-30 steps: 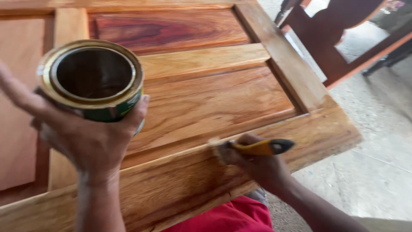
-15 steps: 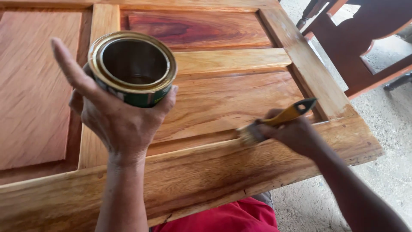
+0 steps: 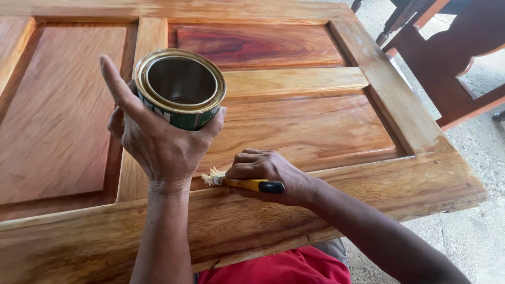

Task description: The person holds a can of wood stain in their left hand and uses a brush in their right hand to apply the stain to a wooden door. They systematically cover the surface, including the recessed panels and raised frames, ensuring even coverage across the wood grain.

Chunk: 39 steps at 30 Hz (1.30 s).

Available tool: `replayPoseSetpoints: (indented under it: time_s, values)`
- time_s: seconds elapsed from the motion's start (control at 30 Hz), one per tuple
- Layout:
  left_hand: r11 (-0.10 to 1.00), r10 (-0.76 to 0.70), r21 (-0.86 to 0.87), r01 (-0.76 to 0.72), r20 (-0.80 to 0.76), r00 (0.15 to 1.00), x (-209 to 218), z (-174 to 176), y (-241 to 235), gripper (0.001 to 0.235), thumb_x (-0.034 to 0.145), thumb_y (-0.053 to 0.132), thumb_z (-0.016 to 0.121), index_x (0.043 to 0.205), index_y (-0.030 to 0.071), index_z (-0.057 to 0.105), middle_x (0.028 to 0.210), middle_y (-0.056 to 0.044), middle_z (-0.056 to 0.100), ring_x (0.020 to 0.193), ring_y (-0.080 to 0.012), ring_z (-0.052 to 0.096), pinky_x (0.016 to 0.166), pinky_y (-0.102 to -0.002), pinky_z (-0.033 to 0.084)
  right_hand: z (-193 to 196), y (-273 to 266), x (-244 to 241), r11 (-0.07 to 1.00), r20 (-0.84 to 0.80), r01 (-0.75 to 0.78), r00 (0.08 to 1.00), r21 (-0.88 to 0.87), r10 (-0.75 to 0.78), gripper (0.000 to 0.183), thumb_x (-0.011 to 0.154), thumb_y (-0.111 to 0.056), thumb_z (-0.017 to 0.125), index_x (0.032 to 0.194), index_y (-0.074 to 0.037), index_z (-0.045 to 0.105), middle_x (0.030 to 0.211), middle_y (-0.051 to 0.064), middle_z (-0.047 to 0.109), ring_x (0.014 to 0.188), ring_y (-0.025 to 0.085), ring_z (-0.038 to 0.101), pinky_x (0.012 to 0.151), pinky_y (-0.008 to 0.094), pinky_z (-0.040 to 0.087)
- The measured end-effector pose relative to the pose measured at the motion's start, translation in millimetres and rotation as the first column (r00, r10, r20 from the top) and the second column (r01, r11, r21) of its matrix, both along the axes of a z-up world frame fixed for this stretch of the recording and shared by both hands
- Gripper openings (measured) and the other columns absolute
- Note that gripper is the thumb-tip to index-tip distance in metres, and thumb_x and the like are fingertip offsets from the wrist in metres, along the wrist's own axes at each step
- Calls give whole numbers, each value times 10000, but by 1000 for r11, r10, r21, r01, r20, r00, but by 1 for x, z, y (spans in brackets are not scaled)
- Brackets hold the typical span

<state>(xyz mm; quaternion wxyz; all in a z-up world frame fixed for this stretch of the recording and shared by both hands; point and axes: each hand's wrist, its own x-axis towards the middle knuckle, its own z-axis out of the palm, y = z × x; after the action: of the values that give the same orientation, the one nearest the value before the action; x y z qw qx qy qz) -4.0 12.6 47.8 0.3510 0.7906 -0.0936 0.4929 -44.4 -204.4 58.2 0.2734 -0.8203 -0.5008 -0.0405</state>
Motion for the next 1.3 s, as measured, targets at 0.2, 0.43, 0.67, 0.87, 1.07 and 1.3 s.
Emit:
replayPoseSetpoints:
  time_s: [0.2, 0.43, 0.67, 0.87, 1.07, 1.3]
  values:
    - [1000, 1, 0, -1, 20, 1000, -4, 3, -1, 1312, 875, 555, 893, 1598, 32, -68, 1236, -62, 712, 1220, -259, 675, 1172, -477, 330, -5, -71, -8, 964, -93, 250, 962, -90, -258, 157, 900, -160, 753, 1038, -87, 769, 850, 70, 700, 797, 216, 682, 694, 361, 555]
    - [1000, 16, -14, -16, 31, 999, -4, 6, 0, 1302, 904, 593, 896, 1587, 39, -63, 1200, -51, 719, 1211, -254, 673, 1148, -490, 335, 31, -125, -34, 667, 15, 658, 715, -349, -699, 156, 799, -211, 809, 892, -96, 762, 707, 26, 727, 622, 150, 707, 543, 333, 546]
    - [1000, 24, 4, -24, 23, 999, -3, 1, 1, 1302, 888, 646, 832, 1612, 52, -73, 1354, -120, 671, 1293, -280, 675, 1149, -510, 374, -35, -47, -24, 588, -121, 803, 596, 99, -794, 243, 893, -212, 799, 780, -68, 638, 619, 39, 641, 514, 115, 584, 429, 304, 477]
    - [998, -15, 62, 10, 87, 996, 18, -31, 9, 1206, 920, 673, 693, 1619, 96, -102, 1485, -237, 511, 1266, -289, 694, 1107, -375, 572, -37, 23, -11, 664, -397, 710, 694, 234, -601, 191, 879, -194, 817, 849, -72, 673, 677, 37, 657, 617, 103, 582, 530, 306, 506]
    - [983, 56, 167, -74, 111, 992, 12, -27, 12, 1208, 926, 683, 684, 1635, 103, -102, 1392, -206, 560, 1220, -291, 696, 1114, -376, 551, -59, -64, 9, 706, -452, 682, 699, 190, -554, 155, 878, -178, 792, 929, -68, 694, 742, 20, 681, 656, 92, 606, 560, 287, 498]
    - [988, 16, 152, -12, -28, 999, -5, -17, -4, 1230, 892, 579, 788, 1623, 39, -40, 1298, -181, 611, 1138, -335, 676, 1070, -449, 582, -38, -228, -27, 288, -442, 955, 288, 69, -850, 182, 872, -204, 773, 990, -71, 730, 745, 62, 723, 571, 112, 652, 466, 267, 555]
